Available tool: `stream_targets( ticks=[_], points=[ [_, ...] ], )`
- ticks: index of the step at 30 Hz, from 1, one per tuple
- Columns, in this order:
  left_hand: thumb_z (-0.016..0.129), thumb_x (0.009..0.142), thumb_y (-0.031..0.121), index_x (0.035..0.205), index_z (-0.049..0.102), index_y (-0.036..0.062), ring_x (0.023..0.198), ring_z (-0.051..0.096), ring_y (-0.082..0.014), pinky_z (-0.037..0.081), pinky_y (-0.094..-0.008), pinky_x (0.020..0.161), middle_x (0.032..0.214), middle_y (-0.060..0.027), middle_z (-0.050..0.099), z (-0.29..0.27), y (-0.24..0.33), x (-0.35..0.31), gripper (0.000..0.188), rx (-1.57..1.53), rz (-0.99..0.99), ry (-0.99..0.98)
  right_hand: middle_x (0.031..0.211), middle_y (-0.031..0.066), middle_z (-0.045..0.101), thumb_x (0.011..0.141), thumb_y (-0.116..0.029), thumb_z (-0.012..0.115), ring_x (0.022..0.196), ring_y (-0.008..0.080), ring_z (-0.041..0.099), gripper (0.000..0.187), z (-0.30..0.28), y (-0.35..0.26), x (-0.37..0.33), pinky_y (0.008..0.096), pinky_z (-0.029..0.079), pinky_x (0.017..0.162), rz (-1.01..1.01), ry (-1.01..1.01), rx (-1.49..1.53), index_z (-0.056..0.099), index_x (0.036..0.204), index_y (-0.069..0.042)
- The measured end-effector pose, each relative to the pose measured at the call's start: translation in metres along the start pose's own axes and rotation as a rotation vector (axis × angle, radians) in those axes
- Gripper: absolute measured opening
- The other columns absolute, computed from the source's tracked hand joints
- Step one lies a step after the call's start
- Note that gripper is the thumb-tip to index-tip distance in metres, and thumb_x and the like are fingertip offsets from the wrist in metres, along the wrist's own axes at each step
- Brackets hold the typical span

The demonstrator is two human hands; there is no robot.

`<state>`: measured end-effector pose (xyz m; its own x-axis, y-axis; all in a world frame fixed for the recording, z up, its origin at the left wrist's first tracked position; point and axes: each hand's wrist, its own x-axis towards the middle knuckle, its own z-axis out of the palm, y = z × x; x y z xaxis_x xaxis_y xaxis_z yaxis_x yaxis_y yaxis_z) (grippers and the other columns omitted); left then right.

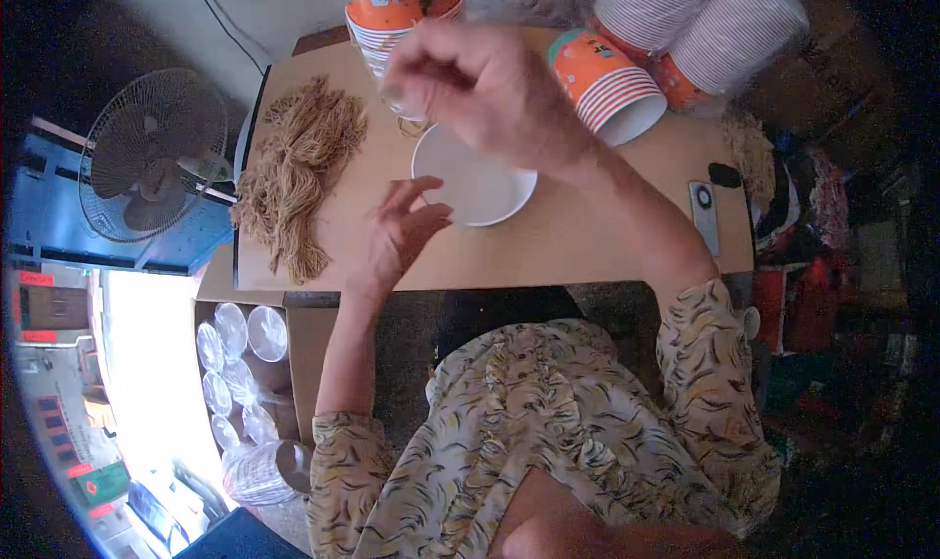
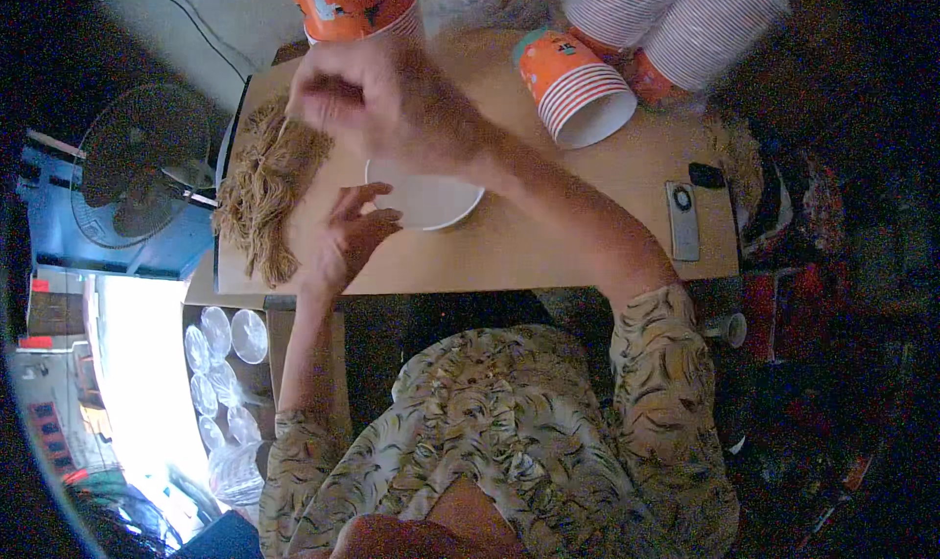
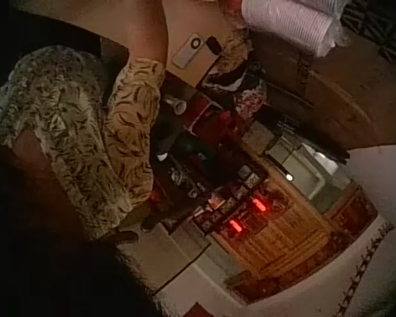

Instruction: Tying thin pieces of string onto the handles or rims of paper cups for packaging or presentation.

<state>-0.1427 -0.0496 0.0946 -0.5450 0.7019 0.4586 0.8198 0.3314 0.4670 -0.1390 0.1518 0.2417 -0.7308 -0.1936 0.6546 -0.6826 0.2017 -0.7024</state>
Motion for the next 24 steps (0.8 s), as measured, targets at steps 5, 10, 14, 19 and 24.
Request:
stream_targets(
  ticks=[5,10,14,19,24],
  points=[
    [0.074,0.076,0.011,0.103,0.069,0.0100,0.103,0.060,-0.0287,0.054,-0.0374,0.086,0.123,-0.0050,0.064,0.000,-0.017,0.006,0.027,0.214,0.036,0.023,0.081,-0.0039,0.059,0.093,-0.008,0.063,0.075,0.0024,0.053,0.008,0.001,0.007,-0.037,0.0203,0.044,0.066,0.338,-0.204,0.223,0.062,0.094,0.000],
    [0.073,0.078,0.008,0.095,0.069,0.0127,0.102,0.060,-0.0290,0.055,-0.0385,0.083,0.113,-0.0050,0.066,0.001,-0.014,0.007,0.018,0.070,-0.033,-0.006,0.077,-0.0056,0.054,0.093,-0.009,0.063,0.070,0.0020,0.049,0.010,-0.002,0.053,-0.088,0.0216,0.042,0.062,0.483,-0.184,0.113,0.059,0.088,-0.001],
    [0.072,0.077,0.004,0.093,0.069,0.0119,0.098,0.063,-0.0275,0.055,-0.0387,0.078,0.104,-0.0029,0.068,0.016,-0.005,-0.020,0.018,0.020,-0.091,0.008,0.074,-0.0038,0.052,0.094,-0.008,0.061,0.068,0.0038,0.048,0.013,0.004,0.058,-0.121,0.0249,0.043,0.060,0.610,-0.247,-0.066,0.054,0.086,-0.001],
    [0.068,0.076,-0.004,0.098,0.069,0.0069,0.088,0.067,-0.0250,0.057,-0.0356,0.074,0.102,-0.0071,0.069,0.033,0.025,-0.053,0.025,-0.078,-0.137,0.158,0.073,0.0135,0.062,0.090,-0.010,0.062,0.065,0.0224,0.062,0.011,0.004,0.046,-0.143,0.0367,0.049,0.062,0.663,-0.313,-0.142,0.056,0.087,-0.001],
    [0.067,0.071,-0.006,0.098,0.069,0.0072,0.087,0.067,-0.0251,0.056,-0.0354,0.073,0.102,-0.0061,0.069,0.040,0.040,-0.070,0.030,-0.066,-0.167,0.134,0.073,0.0111,0.059,0.091,-0.008,0.064,0.065,0.0201,0.059,0.013,0.009,0.040,-0.156,0.0357,0.047,0.062,0.615,-0.407,-0.229,0.055,0.088,0.000]
  ],
)
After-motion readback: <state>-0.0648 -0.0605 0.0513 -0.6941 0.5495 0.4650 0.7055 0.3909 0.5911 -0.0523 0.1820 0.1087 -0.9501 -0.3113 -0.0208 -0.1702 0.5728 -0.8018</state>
